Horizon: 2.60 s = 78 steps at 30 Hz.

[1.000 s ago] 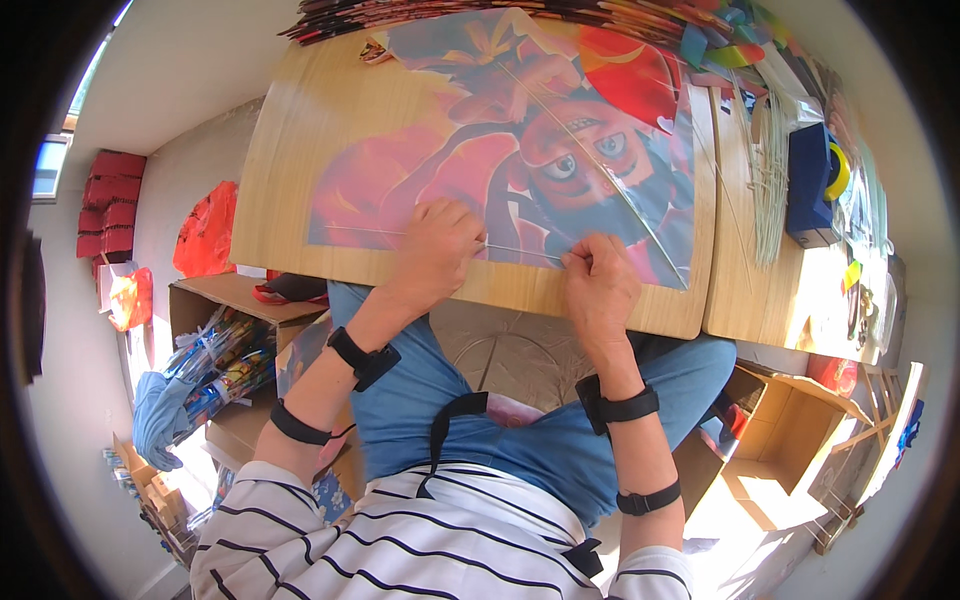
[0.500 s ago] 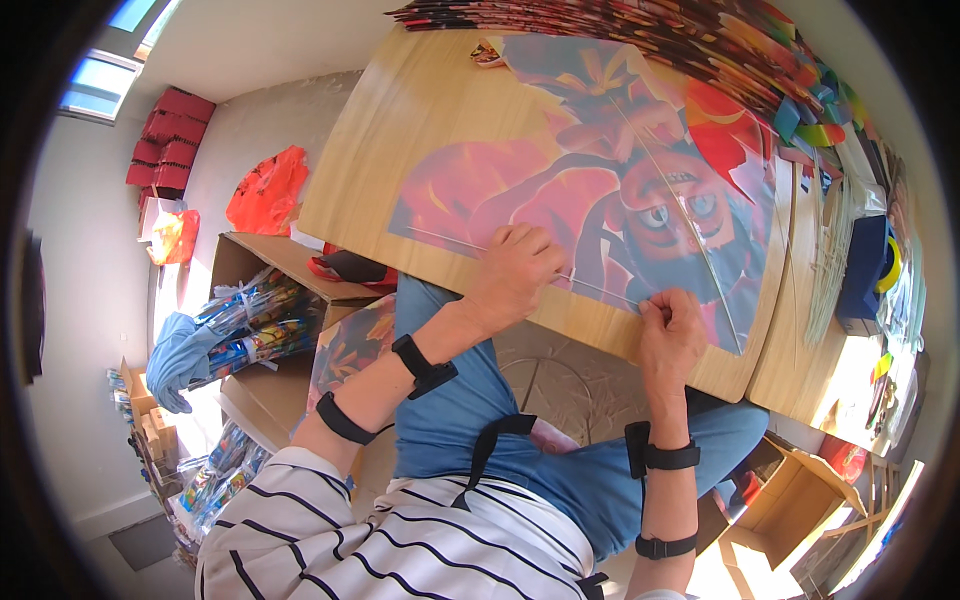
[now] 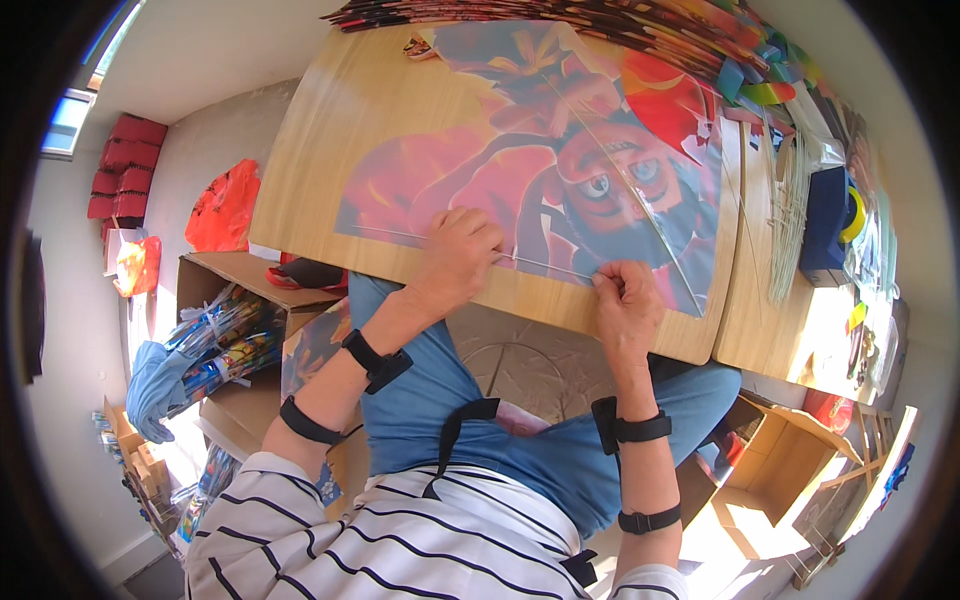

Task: Assembling a kite by attaching wooden sticks to a printed plastic film with tape and string.

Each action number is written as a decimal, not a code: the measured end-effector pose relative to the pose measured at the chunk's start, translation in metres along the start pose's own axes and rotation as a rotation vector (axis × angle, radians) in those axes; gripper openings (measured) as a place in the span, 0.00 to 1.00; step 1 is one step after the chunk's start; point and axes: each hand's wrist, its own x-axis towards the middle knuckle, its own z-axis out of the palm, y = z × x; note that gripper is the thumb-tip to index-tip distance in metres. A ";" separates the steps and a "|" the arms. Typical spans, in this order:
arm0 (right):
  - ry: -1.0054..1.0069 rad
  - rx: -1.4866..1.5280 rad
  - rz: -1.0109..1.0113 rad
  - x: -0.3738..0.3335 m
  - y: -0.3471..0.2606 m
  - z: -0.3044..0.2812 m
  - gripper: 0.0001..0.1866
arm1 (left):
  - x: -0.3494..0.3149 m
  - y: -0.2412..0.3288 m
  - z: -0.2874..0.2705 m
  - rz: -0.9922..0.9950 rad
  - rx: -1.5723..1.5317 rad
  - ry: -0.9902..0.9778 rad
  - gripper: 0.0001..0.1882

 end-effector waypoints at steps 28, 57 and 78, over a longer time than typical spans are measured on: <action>0.011 -0.008 0.037 0.002 -0.012 -0.002 0.04 | 0.003 0.000 -0.004 -0.005 0.003 -0.031 0.04; 0.025 -0.064 0.021 0.002 -0.015 0.006 0.05 | 0.007 0.008 0.002 0.001 -0.015 -0.015 0.05; -0.010 0.023 0.009 0.001 -0.012 0.001 0.05 | 0.003 0.010 0.003 -0.018 0.018 -0.015 0.07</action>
